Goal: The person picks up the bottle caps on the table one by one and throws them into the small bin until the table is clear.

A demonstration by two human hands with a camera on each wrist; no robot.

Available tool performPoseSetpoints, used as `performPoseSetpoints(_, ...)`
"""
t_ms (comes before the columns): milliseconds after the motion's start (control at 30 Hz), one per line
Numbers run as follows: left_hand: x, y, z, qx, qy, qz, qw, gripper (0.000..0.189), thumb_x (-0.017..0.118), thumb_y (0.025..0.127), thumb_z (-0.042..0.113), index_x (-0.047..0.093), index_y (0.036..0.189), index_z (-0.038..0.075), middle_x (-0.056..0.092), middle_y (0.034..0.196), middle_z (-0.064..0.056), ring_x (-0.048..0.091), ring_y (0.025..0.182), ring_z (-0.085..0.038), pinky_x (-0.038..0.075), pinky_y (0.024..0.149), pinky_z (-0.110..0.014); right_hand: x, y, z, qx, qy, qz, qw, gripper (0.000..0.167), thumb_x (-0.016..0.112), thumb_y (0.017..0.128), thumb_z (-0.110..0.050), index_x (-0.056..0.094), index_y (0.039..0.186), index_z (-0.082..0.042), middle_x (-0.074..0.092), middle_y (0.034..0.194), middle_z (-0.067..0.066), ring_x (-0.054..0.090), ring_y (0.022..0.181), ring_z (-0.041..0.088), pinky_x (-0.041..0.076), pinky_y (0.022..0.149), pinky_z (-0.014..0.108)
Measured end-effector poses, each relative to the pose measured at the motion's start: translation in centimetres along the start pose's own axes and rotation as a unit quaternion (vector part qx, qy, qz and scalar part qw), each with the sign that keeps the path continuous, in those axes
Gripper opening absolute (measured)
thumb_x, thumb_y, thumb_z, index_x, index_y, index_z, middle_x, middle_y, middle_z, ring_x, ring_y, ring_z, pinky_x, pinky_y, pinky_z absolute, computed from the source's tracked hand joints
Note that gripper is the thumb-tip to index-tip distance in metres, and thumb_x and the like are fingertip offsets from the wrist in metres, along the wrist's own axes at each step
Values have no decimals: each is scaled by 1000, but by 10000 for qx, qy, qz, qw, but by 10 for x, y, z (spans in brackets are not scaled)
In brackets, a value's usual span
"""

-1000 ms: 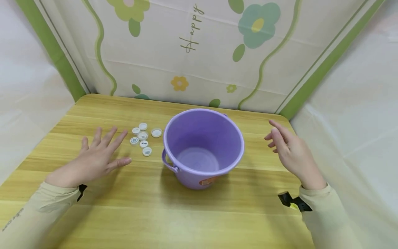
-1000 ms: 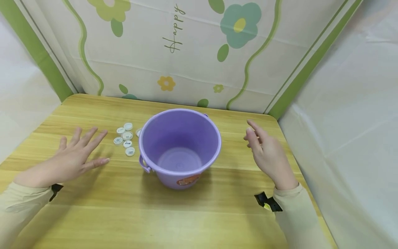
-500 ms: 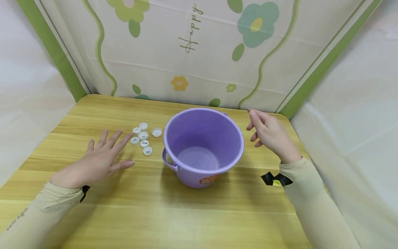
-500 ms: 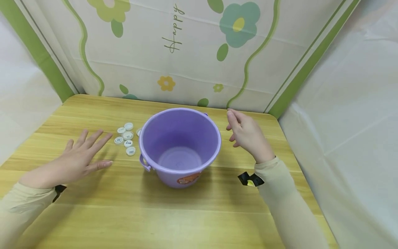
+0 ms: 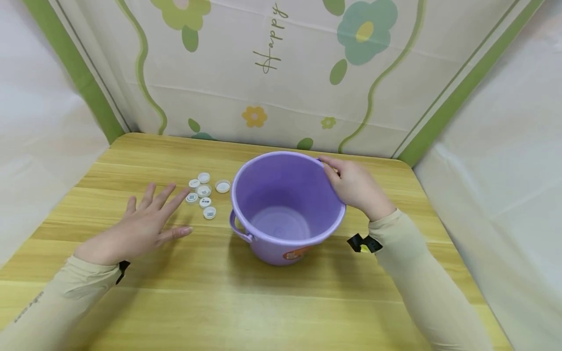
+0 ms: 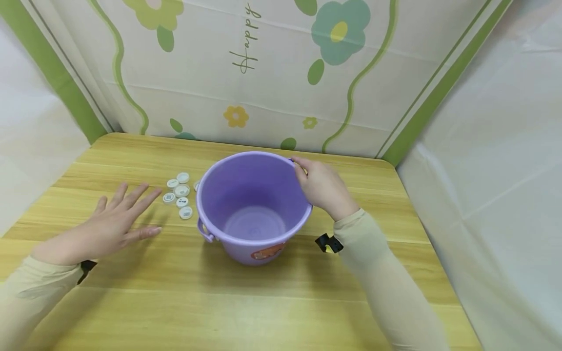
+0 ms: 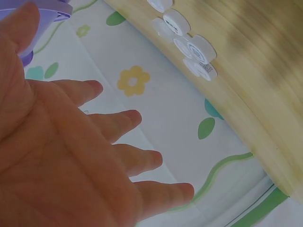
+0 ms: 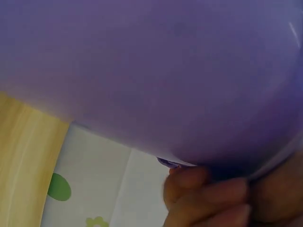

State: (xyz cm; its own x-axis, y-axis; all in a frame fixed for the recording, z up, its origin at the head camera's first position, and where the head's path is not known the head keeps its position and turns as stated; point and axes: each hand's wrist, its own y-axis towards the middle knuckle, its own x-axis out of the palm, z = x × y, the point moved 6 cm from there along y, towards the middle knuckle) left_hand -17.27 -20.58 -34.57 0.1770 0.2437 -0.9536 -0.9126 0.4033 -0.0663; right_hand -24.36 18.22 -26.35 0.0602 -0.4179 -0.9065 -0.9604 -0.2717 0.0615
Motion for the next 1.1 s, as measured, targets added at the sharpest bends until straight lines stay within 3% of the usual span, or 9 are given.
performPoseSetpoints(100, 1, 0, -1, -5, 13, 24, 10000, 89, 53, 96, 58, 3, 161, 23, 8, 159, -30, -10, 140, -58, 0, 97, -83, 1, -1, -7, -91, -366, 1, 9993, 44, 39, 107, -26, 49, 148, -14, 63, 126, 18, 61, 94, 29, 48, 79, 45)
performPoseSetpoints(367, 2, 0, -4, -41, 69, 21, 10000, 88, 53, 96, 58, 4, 161, 22, 9, 159, -30, -8, 140, -59, 0, 96, -84, 3, -3, -28, -338, -1463, -6, 9887, 48, 44, 103, -19, 44, 150, -10, 64, 123, 22, 66, 96, 38, 52, 71, 53)
performPoseSetpoints(700, 4, 4, -5, -108, -30, -117, 9999, 89, 52, 95, 60, 4, 161, 23, 8, 159, -30, -10, 139, -59, -3, 97, -82, 5, 0, -32, -360, -1581, -8, 9868, 50, 44, 103, -19, 39, 153, -10, 66, 119, 21, 66, 96, 38, 53, 69, 51)
performPoseSetpoints(933, 2, 10, -7, -51, -74, -202, 9998, 85, 53, 95, 60, 15, 160, 20, 12, 159, -29, -4, 139, -61, 1, 97, -83, 6, -1, -27, -379, -1495, -19, 9880, 50, 45, 103, -18, 39, 152, -8, 65, 120, 23, 66, 96, 39, 53, 72, 51)
performPoseSetpoints(1100, 3, 15, -10, -10, -96, -183, 9998, 82, 54, 96, 58, 21, 159, 18, 14, 158, -29, 0, 138, -62, 4, 96, -84, 7, 0, -21, -289, -1278, -18, 9914, 49, 45, 103, -18, 41, 151, -9, 65, 119, 23, 66, 90, 36, 53, 68, 49)
